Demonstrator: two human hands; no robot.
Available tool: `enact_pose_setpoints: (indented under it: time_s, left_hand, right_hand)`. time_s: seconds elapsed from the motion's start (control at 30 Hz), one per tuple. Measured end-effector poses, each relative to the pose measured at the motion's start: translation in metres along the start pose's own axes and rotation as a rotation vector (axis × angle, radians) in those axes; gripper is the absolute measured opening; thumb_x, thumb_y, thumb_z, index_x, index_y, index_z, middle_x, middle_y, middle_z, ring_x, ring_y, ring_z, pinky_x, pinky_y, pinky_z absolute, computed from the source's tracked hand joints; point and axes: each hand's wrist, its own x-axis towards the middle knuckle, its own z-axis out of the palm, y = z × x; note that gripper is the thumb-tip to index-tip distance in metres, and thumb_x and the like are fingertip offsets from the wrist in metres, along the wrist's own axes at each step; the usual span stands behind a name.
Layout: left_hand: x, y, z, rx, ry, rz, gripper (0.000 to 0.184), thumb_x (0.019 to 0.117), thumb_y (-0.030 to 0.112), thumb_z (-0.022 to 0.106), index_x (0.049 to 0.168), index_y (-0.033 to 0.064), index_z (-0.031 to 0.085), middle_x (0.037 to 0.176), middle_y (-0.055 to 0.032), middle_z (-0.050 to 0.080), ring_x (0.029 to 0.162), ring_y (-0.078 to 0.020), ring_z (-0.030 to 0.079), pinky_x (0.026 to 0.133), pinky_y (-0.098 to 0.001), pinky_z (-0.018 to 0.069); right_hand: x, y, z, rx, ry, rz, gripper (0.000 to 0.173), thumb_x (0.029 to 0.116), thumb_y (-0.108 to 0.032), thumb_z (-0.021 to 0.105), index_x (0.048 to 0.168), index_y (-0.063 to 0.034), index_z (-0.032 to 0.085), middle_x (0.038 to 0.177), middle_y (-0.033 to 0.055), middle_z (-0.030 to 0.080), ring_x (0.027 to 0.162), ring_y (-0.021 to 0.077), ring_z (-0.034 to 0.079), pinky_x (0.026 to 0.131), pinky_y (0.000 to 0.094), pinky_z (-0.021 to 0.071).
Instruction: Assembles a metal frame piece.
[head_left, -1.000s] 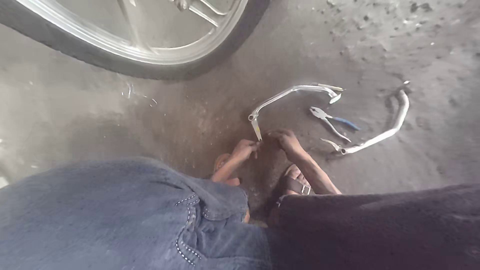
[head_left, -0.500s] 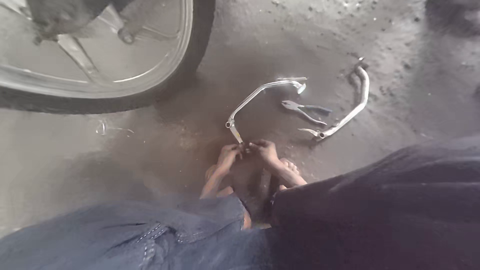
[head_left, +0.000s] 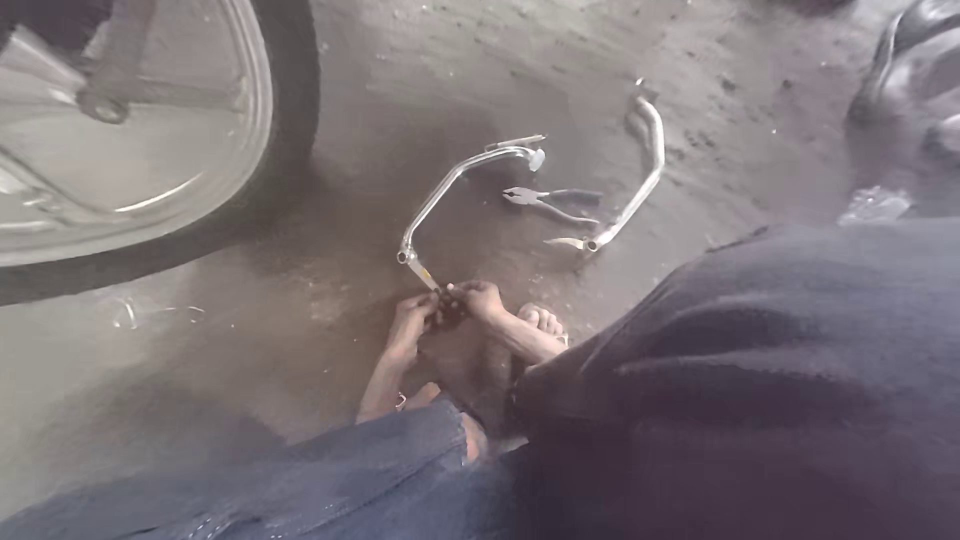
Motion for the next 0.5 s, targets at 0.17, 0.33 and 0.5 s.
enact_pose_setpoints:
  time_s: [0.17, 0.33, 0.5]
  left_hand:
    - [-0.006, 0.005, 0.001, 0.027, 0.01, -0.028, 0.024, 0.1074, 0.025, 0.053, 0.114, 0.0091, 0.07, 0.071, 0.0014, 0.06, 0.052, -0.0035, 0.044, 0.047, -0.0191, 0.0349]
    - [-0.001, 0.003, 0.0, 0.004, 0.011, -0.025, 0.024, 0.1066, 0.023, 0.054, 0.113, 0.0075, 0.071, 0.071, 0.001, 0.061, 0.05, -0.0032, 0.041, 0.046, -0.0195, 0.0338]
    - [-0.002, 0.004, 0.0, 0.017, 0.034, -0.03, 0.025, 0.1066, 0.023, 0.055, 0.116, 0.0074, 0.071, 0.079, -0.0006, 0.065, 0.058, -0.0052, 0.05, 0.053, -0.0217, 0.042]
  right_hand:
    - [-0.001, -0.004, 0.005, 0.008, -0.016, -0.02, 0.024, 0.1001, -0.017, 0.068, 0.112, 0.0032, 0.069, 0.085, 0.0081, 0.07, 0.066, 0.0103, 0.062, 0.064, 0.0273, 0.0549]
    - [-0.012, -0.015, 0.008, -0.075, -0.01, -0.017, 0.025, 0.1024, -0.019, 0.064, 0.114, 0.0026, 0.068, 0.085, 0.0086, 0.069, 0.066, 0.0121, 0.062, 0.063, 0.0298, 0.0544]
    - [-0.012, -0.016, 0.008, -0.044, -0.026, -0.015, 0.022, 0.1021, -0.016, 0.064, 0.114, 0.0024, 0.067, 0.086, 0.0081, 0.07, 0.067, 0.0114, 0.063, 0.064, 0.0293, 0.0556]
